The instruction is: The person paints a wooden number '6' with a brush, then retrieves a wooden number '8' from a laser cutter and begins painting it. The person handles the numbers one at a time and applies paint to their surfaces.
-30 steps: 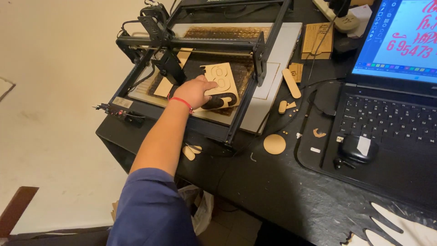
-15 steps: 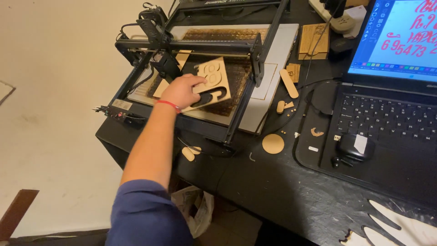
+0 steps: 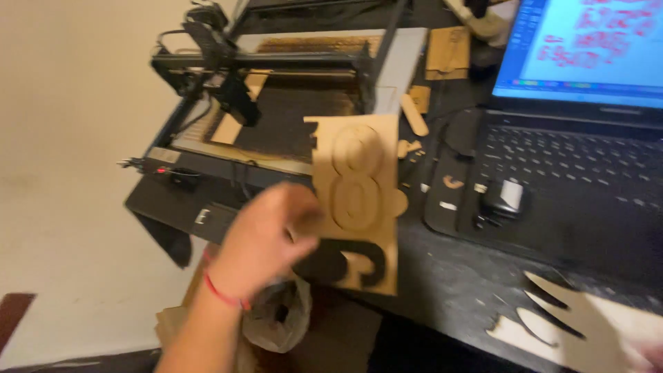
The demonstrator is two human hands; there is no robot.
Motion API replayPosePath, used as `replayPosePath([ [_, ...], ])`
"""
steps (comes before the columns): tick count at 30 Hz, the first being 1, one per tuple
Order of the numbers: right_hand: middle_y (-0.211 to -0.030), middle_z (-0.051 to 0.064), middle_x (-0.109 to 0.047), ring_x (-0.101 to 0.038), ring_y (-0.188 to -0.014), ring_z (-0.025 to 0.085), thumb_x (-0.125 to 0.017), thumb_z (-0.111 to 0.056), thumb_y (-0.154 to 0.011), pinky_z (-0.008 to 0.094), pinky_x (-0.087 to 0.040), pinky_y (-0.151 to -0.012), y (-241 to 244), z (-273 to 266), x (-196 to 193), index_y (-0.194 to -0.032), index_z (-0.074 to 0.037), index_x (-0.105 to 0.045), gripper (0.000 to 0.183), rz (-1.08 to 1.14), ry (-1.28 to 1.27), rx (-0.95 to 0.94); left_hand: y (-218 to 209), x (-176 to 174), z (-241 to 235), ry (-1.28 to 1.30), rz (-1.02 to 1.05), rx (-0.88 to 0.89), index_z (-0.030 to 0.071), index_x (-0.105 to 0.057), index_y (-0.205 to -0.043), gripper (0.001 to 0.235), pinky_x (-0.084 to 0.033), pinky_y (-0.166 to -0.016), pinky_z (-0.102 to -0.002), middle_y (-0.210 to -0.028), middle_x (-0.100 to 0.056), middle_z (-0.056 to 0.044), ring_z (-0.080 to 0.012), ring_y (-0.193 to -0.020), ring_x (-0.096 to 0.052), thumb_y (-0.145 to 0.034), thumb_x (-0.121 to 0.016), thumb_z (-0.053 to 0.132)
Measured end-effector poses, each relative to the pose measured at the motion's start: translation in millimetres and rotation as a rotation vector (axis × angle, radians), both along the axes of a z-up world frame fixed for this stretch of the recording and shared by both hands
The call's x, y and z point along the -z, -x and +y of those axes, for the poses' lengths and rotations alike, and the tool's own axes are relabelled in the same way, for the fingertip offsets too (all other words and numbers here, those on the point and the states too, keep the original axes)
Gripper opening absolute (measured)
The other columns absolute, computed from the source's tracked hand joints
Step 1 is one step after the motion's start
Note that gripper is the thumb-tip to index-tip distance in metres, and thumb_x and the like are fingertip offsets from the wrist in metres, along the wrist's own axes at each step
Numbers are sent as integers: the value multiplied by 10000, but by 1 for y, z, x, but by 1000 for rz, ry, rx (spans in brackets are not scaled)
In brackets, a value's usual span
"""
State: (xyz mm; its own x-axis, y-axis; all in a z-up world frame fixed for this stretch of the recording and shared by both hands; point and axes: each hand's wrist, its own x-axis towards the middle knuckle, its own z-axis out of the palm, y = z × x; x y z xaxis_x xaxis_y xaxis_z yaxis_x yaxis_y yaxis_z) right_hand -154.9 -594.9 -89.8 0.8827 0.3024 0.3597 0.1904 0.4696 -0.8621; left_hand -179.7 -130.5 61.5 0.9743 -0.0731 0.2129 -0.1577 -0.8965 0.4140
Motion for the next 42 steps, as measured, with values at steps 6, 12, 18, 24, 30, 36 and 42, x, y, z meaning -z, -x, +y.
replayPosePath([
  [6, -1224, 298, -514, -523, -1041, 339, -541, 54, -860, 434, -452, -873, 40, 96, -87, -961, -150, -334, 308, 43, 88, 110, 38, 38, -116, 26, -464, 334, 64, -618, -858, 34, -483, -732, -417, -965, -632, -110, -310, -796, -595, -836, -642, 54],
  [12, -548, -59, -346, -305, -458, 26, -734, -27, -776, 213, -259, -436, 55, 94, -73, -898, -160, -374, 403, 321, 320, 373, 57, 63, -158, 201, -577, 316, 49, -601, -968, 217, -529, -791, -408, -1041, -642, -127, -308, -878, -639, -840, -752, 138],
  [18, -634, -41, -375, -332, -514, 35, -754, -69, -809, 203, -274, -482, 65, 85, -73, -858, -169, -360, 409, 63, 424, 381, 63, 34, -164, 829, 288, -144, 164, -619, -975, 458, -541, -644, -248, -866, -737, 9, -90, -728, -682, -611, -888, 237],
  [24, -617, -37, -411, -372, -538, 50, -772, -117, -809, 210, -323, -496, 73, 93, -79, -791, -165, -364, 411, -59, 597, 448, 56, 22, -150, 875, 350, 29, 122, -772, -912, 194, -511, -679, -219, -831, -745, 77, -20, -768, -624, -776, -737, 254],
  [30, -687, -37, -452, -410, -597, 51, -779, -135, -805, 211, -352, -552, 66, 96, -77, -800, -164, -388, 393, -27, 576, 430, 60, 22, -144, 976, 332, 103, 95, -777, -888, 162, -552, -752, -231, -889, -794, 25, -62, -816, -693, -834, -664, 198],
  [36, -716, 113, -633, -617, -571, 109, -738, -27, -881, 194, -506, -534, 42, 107, -68, -851, -65, -415, 326, -40, 351, 334, 43, 47, -134, 1364, 268, 136, -54, -681, -962, 221, -560, -616, -327, -765, -710, -156, -204, -672, -652, -826, -742, 110],
  [42, -727, 137, -650, -602, -617, 106, -773, -13, -847, 226, -521, -566, 34, 123, -83, -840, -29, -461, 312, -40, 470, 327, 16, 49, -110, 1576, 144, 201, -51, -656, -1101, 312, -612, -659, -347, -912, -727, -159, -200, -784, -694, -885, -726, 163],
])
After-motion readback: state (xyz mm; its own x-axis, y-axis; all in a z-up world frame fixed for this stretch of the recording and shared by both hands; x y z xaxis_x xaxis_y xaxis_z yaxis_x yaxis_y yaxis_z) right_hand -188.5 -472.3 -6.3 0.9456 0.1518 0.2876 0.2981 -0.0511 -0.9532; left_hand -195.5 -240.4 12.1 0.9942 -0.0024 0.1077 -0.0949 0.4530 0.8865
